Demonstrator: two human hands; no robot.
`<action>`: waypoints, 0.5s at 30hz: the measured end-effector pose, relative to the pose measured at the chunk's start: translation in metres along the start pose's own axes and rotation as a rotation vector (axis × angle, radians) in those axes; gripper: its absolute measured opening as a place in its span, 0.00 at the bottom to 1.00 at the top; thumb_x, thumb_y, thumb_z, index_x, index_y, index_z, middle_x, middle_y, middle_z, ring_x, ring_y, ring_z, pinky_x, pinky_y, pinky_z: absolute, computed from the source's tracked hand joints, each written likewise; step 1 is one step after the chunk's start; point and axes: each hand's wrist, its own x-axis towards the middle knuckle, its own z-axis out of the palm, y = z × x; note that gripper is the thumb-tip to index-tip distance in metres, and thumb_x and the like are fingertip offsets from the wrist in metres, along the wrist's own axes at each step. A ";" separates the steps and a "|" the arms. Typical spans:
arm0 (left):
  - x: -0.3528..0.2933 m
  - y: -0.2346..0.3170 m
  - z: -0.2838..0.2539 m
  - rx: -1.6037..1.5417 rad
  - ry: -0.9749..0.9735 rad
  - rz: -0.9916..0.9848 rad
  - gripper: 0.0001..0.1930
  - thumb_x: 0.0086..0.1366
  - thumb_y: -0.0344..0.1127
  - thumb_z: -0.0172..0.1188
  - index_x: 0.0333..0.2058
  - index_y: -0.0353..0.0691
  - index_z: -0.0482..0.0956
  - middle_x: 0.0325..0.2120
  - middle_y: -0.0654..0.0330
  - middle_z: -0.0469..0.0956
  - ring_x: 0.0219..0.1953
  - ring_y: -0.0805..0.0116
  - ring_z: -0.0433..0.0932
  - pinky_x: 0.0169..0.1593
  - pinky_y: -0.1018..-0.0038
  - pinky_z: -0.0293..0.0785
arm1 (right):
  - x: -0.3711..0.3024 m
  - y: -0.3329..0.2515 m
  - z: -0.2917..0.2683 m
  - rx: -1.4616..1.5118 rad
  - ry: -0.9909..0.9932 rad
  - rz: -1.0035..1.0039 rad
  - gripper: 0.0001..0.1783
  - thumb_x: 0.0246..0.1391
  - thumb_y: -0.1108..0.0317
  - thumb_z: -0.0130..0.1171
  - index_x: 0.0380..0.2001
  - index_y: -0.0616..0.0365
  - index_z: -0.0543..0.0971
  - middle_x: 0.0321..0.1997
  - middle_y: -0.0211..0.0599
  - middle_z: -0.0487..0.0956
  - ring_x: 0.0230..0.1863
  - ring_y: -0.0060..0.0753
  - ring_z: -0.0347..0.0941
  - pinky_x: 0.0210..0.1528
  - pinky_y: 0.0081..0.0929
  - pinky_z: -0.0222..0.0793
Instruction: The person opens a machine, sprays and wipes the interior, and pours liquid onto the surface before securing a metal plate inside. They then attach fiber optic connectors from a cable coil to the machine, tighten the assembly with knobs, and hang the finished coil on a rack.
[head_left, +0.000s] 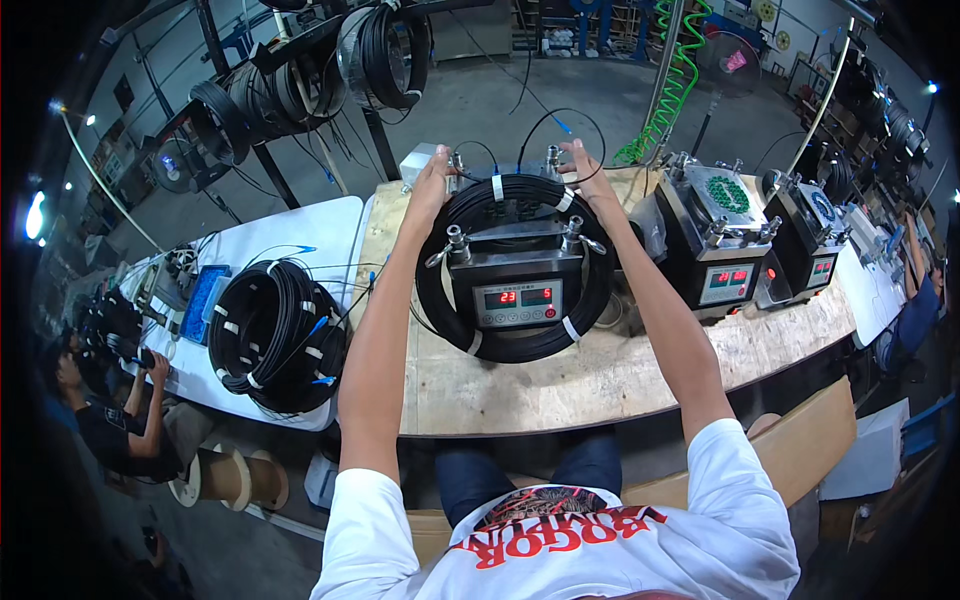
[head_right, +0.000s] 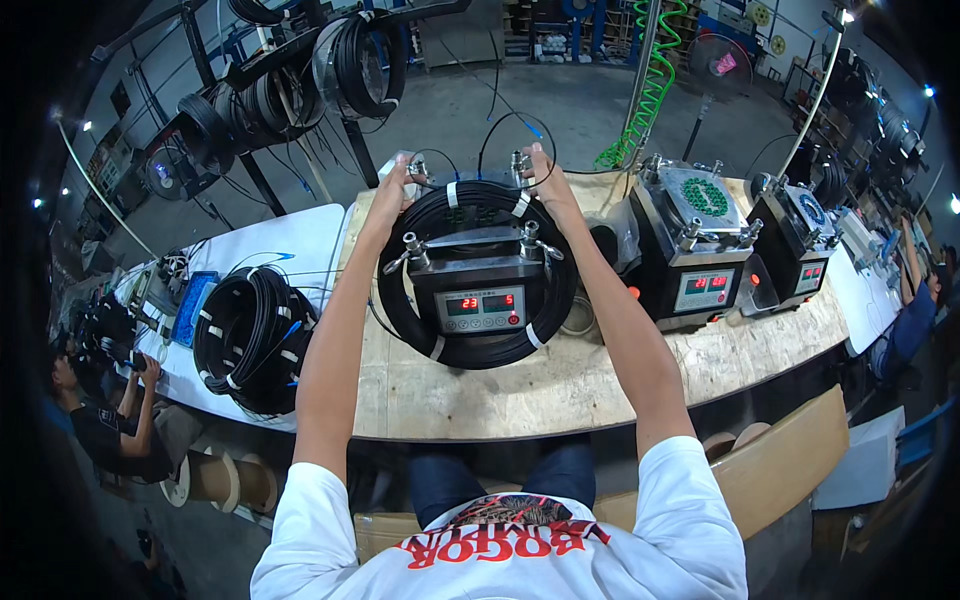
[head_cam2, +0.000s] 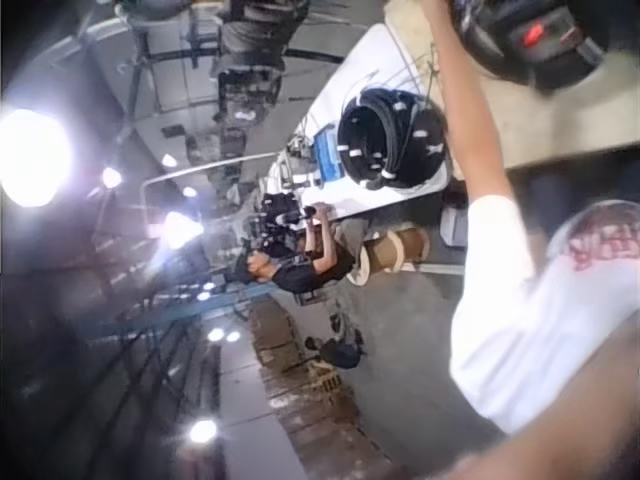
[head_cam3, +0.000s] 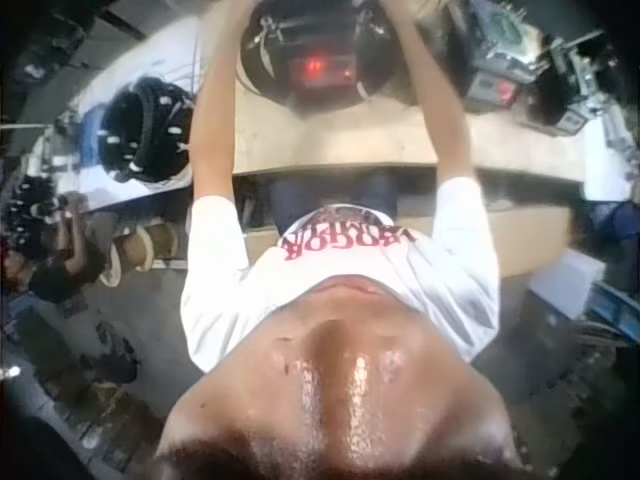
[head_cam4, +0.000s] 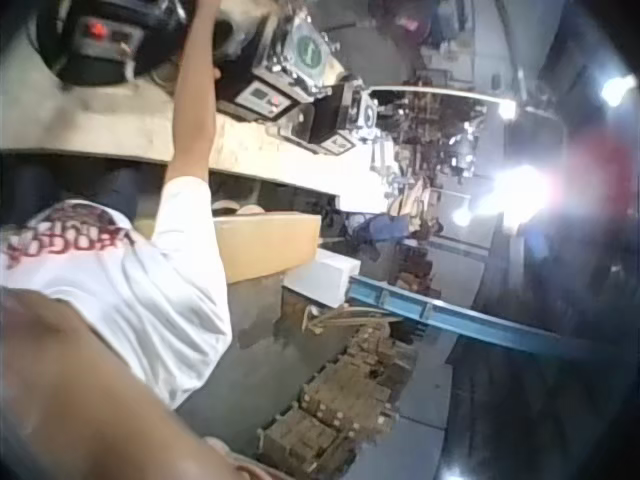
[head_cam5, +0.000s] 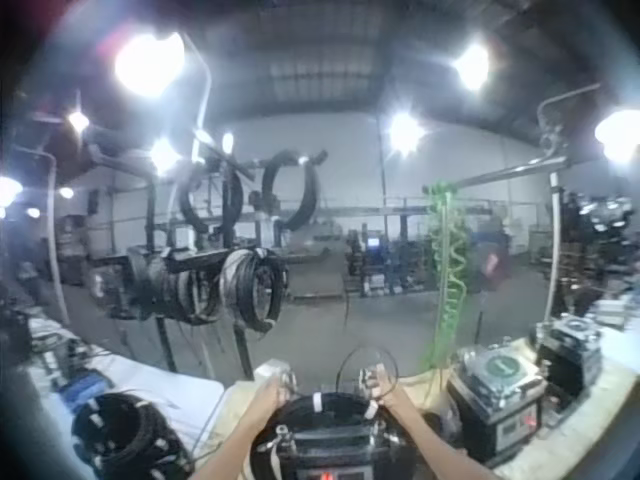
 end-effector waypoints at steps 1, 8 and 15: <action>0.002 -0.003 -0.003 0.002 0.004 0.000 0.38 0.72 0.67 0.38 0.65 0.42 0.66 0.48 0.55 0.75 0.53 0.62 0.70 0.54 0.59 0.69 | 0.002 0.000 0.002 -0.016 -0.018 -0.004 0.42 0.64 0.29 0.35 0.62 0.53 0.71 0.44 0.44 0.77 0.38 0.31 0.73 0.44 0.29 0.70; -0.008 0.003 -0.002 0.010 0.069 -0.006 0.37 0.72 0.67 0.37 0.63 0.41 0.66 0.45 0.54 0.75 0.48 0.63 0.72 0.48 0.63 0.72 | -0.003 -0.003 0.002 -0.034 -0.023 0.003 0.43 0.64 0.29 0.35 0.62 0.53 0.71 0.42 0.45 0.77 0.38 0.32 0.72 0.44 0.29 0.69; -0.013 0.008 -0.005 -0.043 0.076 -0.052 0.38 0.72 0.67 0.37 0.65 0.41 0.64 0.45 0.54 0.74 0.46 0.65 0.72 0.48 0.64 0.73 | -0.007 -0.009 0.009 0.063 0.016 0.037 0.42 0.64 0.29 0.36 0.61 0.56 0.71 0.38 0.42 0.77 0.33 0.30 0.72 0.40 0.28 0.69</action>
